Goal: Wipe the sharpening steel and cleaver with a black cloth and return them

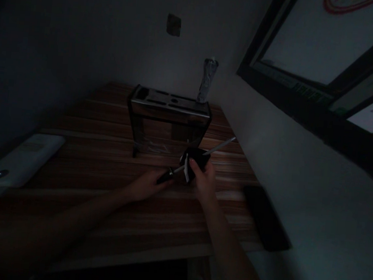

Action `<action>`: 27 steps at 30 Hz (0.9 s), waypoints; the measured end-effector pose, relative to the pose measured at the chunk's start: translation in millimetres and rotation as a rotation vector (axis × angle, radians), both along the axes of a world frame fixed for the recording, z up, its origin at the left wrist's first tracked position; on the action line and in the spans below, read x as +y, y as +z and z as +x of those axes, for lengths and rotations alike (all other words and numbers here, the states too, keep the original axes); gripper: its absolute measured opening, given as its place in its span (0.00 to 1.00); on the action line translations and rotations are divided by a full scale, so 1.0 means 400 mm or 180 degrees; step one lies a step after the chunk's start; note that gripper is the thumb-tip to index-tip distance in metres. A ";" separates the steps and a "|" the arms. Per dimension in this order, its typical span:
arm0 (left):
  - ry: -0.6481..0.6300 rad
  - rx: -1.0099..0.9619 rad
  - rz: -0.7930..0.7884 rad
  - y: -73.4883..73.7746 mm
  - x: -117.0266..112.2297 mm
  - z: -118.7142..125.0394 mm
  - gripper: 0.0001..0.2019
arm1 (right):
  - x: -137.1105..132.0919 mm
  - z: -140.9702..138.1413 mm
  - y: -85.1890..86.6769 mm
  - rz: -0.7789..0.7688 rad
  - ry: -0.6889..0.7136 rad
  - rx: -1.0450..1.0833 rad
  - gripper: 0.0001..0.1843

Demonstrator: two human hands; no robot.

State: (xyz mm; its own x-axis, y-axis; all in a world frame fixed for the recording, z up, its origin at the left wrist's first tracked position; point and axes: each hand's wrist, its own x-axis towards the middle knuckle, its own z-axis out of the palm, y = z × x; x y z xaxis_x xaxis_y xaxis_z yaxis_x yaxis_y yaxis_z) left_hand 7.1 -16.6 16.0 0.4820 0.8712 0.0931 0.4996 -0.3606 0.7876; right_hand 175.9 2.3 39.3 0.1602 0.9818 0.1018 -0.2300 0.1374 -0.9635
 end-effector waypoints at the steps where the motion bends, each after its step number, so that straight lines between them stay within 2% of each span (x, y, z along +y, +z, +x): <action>1: 0.0018 0.0059 0.0007 0.003 -0.001 0.001 0.12 | 0.003 0.005 0.004 0.0008 -0.0054 0.0042 0.15; 9: -0.0037 0.0255 0.0142 -0.002 -0.005 0.003 0.11 | 0.032 0.071 0.036 0.0377 -0.0870 0.0452 0.13; 13: -0.0123 0.0284 0.0208 -0.002 -0.008 0.001 0.12 | 0.039 0.102 0.057 0.0622 -0.1134 0.0611 0.13; 18: -0.0192 0.0383 0.0235 -0.001 -0.009 0.000 0.12 | 0.045 0.133 0.062 0.0879 -0.1444 0.0653 0.13; 22: -0.0235 0.0374 0.0288 -0.003 -0.009 0.000 0.11 | 0.046 0.140 0.064 0.0905 -0.1563 0.0667 0.13; 27: -0.0216 0.0382 0.0313 -0.003 -0.009 -0.001 0.11 | 0.046 0.134 0.067 0.0863 -0.1479 0.0695 0.13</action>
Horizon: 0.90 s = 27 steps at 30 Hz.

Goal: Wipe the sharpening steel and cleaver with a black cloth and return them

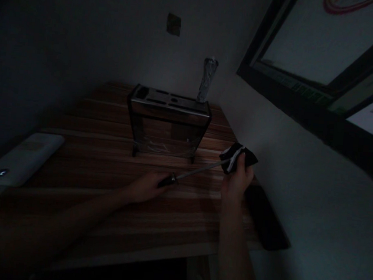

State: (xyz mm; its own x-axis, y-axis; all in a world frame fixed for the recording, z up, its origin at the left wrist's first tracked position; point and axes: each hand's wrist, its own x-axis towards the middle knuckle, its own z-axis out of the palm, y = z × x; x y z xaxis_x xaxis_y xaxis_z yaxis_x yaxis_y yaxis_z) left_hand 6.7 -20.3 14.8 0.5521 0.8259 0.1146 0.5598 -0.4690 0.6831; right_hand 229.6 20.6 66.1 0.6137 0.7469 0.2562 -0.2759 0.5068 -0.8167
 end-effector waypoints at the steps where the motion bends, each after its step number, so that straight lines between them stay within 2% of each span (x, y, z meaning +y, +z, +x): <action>1: 0.0007 0.0003 -0.0004 0.000 0.000 0.000 0.11 | 0.000 -0.002 0.000 0.0016 0.0012 0.0018 0.12; 5: 0.0032 -0.0052 -0.0066 0.001 0.000 -0.002 0.11 | 0.000 -0.016 -0.004 0.0016 0.0099 0.0047 0.12; 10: 0.0117 -0.0101 -0.0199 0.000 0.003 -0.003 0.12 | -0.011 -0.056 -0.026 -0.0381 0.0400 0.0009 0.15; 14: 0.0183 -0.0194 -0.0277 -0.002 0.007 -0.001 0.12 | -0.023 -0.094 -0.059 -0.0742 0.0880 -0.0436 0.16; 18: 0.0206 -0.0306 -0.0264 -0.003 0.011 0.001 0.12 | -0.038 -0.124 -0.090 -0.0867 0.1315 -0.0972 0.19; 27: 0.0213 -0.0667 -0.0449 -0.009 0.016 0.000 0.10 | -0.066 -0.175 -0.116 -0.1081 0.1669 -0.1473 0.24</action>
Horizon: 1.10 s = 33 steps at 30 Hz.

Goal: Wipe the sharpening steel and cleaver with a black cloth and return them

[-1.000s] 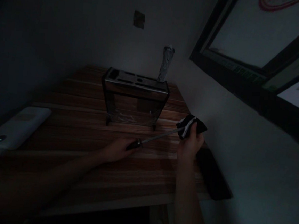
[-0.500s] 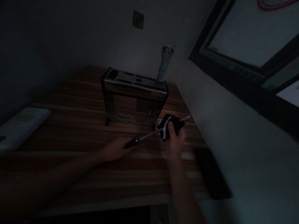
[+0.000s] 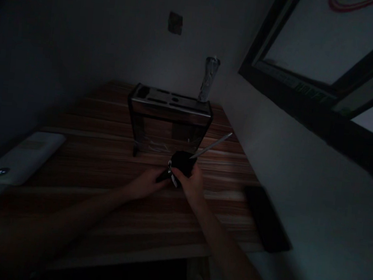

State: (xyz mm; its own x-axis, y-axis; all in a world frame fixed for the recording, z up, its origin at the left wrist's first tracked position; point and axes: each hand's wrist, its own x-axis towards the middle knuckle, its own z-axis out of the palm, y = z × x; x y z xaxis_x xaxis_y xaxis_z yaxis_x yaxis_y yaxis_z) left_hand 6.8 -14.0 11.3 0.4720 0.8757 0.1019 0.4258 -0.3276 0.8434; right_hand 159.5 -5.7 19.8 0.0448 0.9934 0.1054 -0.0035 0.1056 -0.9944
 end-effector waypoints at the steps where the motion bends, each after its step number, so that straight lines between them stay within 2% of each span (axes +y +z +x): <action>1: -0.0001 0.0001 -0.0006 0.001 0.000 0.000 0.10 | -0.001 -0.001 0.000 0.0001 -0.0012 -0.0012 0.24; 12: -0.0021 -0.0031 0.0027 0.007 -0.002 0.002 0.11 | 0.006 0.007 0.014 0.0025 -0.0011 0.0061 0.19; 21: 0.0036 0.0150 0.0092 0.007 -0.001 0.001 0.11 | 0.026 0.036 0.018 0.0155 -0.0222 0.0425 0.17; 27: 0.0004 0.0407 0.0140 0.012 -0.004 0.002 0.12 | 0.043 0.071 0.052 0.0266 -0.0724 0.0755 0.14; 33: -0.0103 0.0500 0.0204 0.015 -0.007 0.002 0.12 | 0.061 0.118 0.066 0.0497 -0.1125 0.0976 0.15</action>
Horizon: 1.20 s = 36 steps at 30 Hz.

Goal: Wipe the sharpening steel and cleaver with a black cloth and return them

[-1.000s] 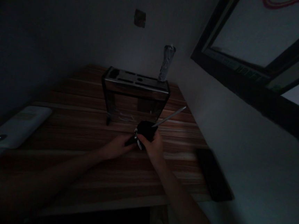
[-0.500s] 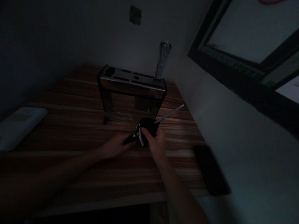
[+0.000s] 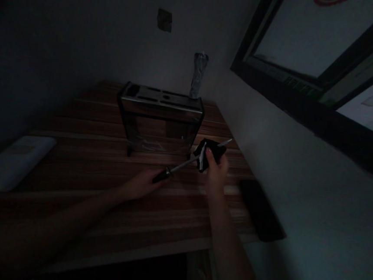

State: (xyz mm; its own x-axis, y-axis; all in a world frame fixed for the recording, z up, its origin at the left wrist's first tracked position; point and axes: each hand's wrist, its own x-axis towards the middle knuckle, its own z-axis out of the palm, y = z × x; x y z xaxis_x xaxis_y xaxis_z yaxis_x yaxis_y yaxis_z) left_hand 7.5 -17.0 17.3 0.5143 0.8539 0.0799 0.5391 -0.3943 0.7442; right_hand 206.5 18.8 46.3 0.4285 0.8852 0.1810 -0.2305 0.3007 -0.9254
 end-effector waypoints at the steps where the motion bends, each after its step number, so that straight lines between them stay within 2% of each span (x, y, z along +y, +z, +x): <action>1: -0.0013 0.0005 -0.0002 0.001 -0.001 0.000 0.12 | 0.003 0.006 0.002 0.0069 -0.0068 0.0035 0.14; 5: -0.0022 0.0003 -0.0024 0.000 -0.002 -0.002 0.13 | 0.012 0.025 0.009 0.0307 -0.0240 0.0117 0.13; 17: -0.0172 0.0041 0.0084 0.008 -0.008 -0.002 0.15 | 0.017 0.072 0.043 0.0563 -0.0694 0.0429 0.12; 28: -0.0204 0.0074 0.0043 0.005 -0.007 -0.004 0.17 | 0.026 0.111 0.034 0.0675 -0.0995 0.0369 0.14; 33: -0.0223 0.0111 0.0005 0.006 -0.008 -0.006 0.17 | 0.033 0.149 0.033 0.0605 -0.1243 0.0700 0.13; 36: -0.0207 0.0067 0.0041 0.002 -0.008 -0.007 0.17 | 0.035 0.162 0.034 0.0607 -0.1144 0.0850 0.13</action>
